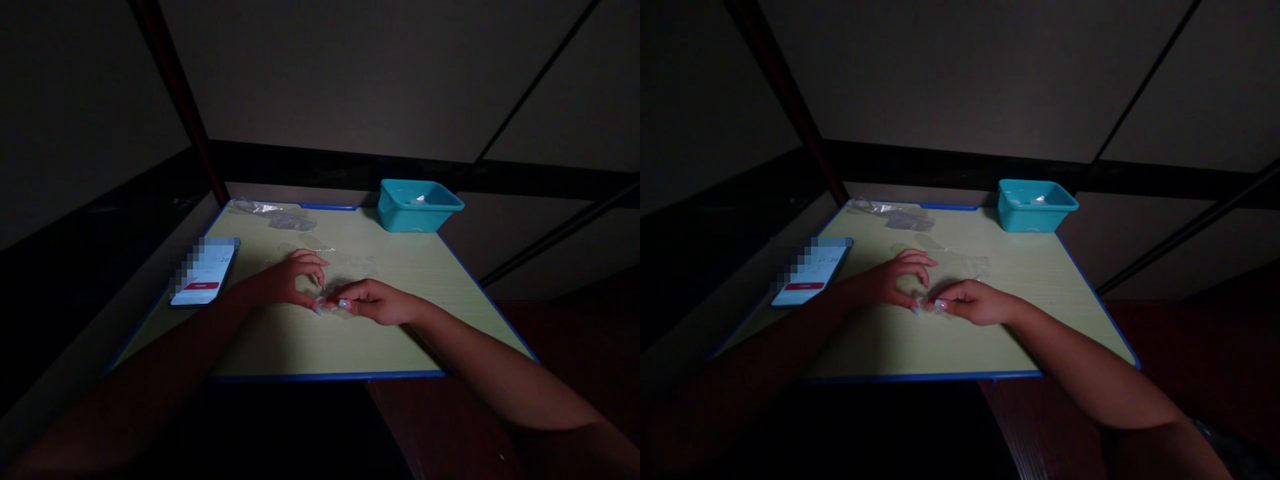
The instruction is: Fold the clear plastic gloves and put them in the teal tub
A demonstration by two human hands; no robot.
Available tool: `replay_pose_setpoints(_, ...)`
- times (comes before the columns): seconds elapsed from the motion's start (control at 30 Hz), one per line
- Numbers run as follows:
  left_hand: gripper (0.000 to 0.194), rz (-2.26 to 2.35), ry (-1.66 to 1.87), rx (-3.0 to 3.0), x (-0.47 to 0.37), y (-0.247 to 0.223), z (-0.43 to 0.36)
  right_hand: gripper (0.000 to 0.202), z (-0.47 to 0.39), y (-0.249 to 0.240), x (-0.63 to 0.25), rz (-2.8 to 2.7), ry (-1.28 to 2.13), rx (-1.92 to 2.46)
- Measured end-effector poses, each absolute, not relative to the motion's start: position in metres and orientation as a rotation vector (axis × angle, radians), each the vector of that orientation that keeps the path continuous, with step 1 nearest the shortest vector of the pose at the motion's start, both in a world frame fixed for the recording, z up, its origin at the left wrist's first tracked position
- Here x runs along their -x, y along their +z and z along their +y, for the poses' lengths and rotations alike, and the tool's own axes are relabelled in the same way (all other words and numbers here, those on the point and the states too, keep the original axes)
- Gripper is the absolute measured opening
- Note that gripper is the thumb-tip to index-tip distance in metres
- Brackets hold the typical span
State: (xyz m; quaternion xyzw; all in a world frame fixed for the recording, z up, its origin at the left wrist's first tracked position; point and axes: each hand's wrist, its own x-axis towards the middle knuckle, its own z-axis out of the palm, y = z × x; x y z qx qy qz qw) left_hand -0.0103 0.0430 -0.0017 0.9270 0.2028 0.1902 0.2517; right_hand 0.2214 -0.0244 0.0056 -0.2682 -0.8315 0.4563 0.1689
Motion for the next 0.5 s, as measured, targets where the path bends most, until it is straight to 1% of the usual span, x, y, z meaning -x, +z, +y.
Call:
replay_pose_setpoints(0.13, 0.017, 0.512, 0.491, -2.484, 0.008, -0.002, 0.043, 0.039, -0.023, 0.003, -0.222, -2.221, 1.418, 0.784)
replay_pose_setpoints(0.2, 0.013, 0.507, 0.496, -2.463, 0.008, -0.003, 0.043, 0.036, -0.023, 0.007, -0.222, -2.182, 1.386, 0.786)
replay_pose_setpoints(0.33, 0.012, 0.497, 0.508, -2.428, 0.007, -0.002, 0.042, 0.024, -0.025, 0.015, -0.224, -2.298, 1.063, 0.835)
replay_pose_setpoints(0.43, 0.012, 0.525, 0.523, -2.424, 0.006, -0.001, 0.04, 0.023, -0.025, 0.016, -0.222, -2.487, 0.803, 0.804)
replay_pose_setpoints(0.5, 0.011, 0.562, 0.57, -2.437, 0.004, -0.002, 0.039, 0.022, -0.025, 0.013, -0.218, -2.556, 0.724, 0.78)
